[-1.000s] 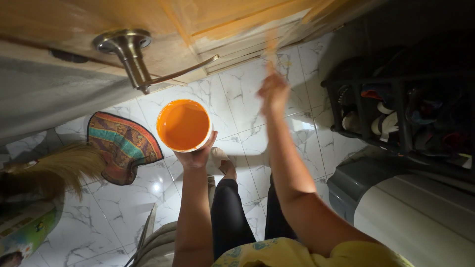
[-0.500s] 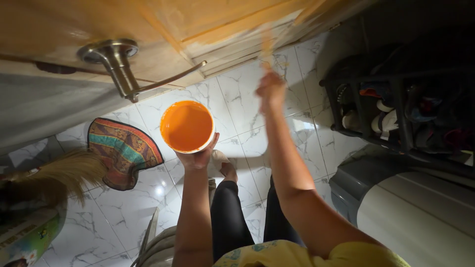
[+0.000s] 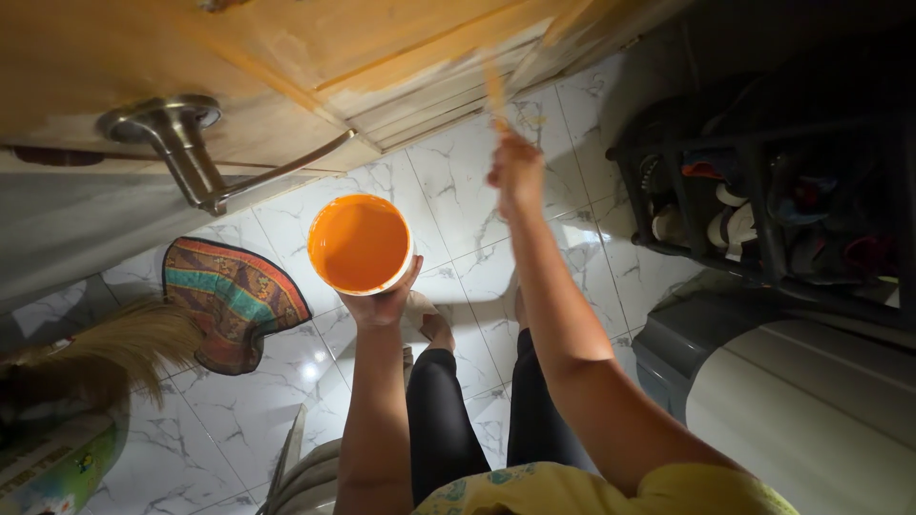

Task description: The person applies orange paint to a wooden door using a brush, dipping the brush into a container of orange paint and wiping it against the door's surface.

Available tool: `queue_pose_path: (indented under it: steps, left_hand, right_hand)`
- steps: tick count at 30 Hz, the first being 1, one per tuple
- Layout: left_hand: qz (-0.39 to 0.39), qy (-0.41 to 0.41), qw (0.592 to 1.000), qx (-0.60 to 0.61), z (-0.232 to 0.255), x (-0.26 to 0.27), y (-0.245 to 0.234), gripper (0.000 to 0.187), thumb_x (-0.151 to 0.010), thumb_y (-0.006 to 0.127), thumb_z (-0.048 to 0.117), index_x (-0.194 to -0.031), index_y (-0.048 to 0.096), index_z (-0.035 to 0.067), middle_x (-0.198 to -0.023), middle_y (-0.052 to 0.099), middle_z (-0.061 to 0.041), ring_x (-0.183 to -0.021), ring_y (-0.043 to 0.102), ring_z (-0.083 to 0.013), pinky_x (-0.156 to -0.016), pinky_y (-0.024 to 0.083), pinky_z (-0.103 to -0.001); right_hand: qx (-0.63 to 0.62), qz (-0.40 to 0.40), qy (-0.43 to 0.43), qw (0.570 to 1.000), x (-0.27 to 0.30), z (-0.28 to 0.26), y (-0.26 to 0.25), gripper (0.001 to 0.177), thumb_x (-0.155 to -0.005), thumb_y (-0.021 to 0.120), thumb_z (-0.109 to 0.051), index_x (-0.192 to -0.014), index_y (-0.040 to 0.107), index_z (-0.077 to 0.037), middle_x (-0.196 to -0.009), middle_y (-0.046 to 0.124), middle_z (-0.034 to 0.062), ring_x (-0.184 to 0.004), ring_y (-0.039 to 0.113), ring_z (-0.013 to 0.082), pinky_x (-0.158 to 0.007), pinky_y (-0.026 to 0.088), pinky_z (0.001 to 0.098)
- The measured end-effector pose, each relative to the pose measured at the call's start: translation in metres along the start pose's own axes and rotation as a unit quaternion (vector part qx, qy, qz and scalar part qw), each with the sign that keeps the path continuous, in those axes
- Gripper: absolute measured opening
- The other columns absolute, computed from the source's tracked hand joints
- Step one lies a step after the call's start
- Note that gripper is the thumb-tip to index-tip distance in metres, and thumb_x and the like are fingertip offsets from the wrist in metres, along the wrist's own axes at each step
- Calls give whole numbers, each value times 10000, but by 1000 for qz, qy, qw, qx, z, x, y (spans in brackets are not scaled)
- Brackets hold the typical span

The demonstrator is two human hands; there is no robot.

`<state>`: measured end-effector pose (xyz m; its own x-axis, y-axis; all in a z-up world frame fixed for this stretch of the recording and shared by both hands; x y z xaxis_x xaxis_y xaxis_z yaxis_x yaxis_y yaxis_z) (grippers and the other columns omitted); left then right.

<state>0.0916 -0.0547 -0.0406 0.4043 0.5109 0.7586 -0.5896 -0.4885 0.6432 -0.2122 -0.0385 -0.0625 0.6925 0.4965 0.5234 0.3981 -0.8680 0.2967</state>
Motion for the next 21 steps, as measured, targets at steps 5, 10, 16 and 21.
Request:
queue_pose_path:
  steps: [5,10,16,21]
  left_hand:
    - [-11,-6,1000,18,-9,-4,2,657,-905,501,687,-1405,527,261,-1458,518,4,-1391,425,-267,-1194,206,-610]
    - [23,6,1000,4,-14,-4,12,694,-856,468,712,-1384,546,268,-1463,530,-15,-1379,453,-308,-1138,206,-644]
    - [-40,11,999,-28,-22,-11,14,696,-885,467,724,-1414,518,276,-1433,558,-16,-1320,511,-320,-1074,342,-660]
    - [-56,11,998,-23,-38,-21,19,690,-889,469,690,-1435,499,269,-1446,575,-26,-1324,567,-331,-1021,477,-665]
  right_hand:
    - [-20,82,-46,995,-37,-32,-27,166,-989,611,-272,-954,664,-118,-584,381,-51,-438,329,72,-387,312,268]
    - [59,3,-8,998,-10,21,56,283,-1007,603,-256,-806,560,-62,-584,455,-16,-418,404,113,-359,350,296]
    - [101,-129,128,978,47,-7,46,285,-995,552,-248,-1155,683,-52,-619,431,-49,-432,314,37,-379,267,234]
    - [155,-190,88,965,72,-72,17,257,-1023,584,-199,-1093,675,31,-714,528,-34,-480,313,26,-419,248,227]
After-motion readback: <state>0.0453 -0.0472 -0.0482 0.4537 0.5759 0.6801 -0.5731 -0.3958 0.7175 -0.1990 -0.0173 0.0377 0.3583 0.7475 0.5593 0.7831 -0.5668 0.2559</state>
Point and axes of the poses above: each hand's wrist, its own x-axis away from the middle knuckle, its own y-axis out of the palm, z = x × y, the point moved 5 cm from there along -x, towards the middle knuckle
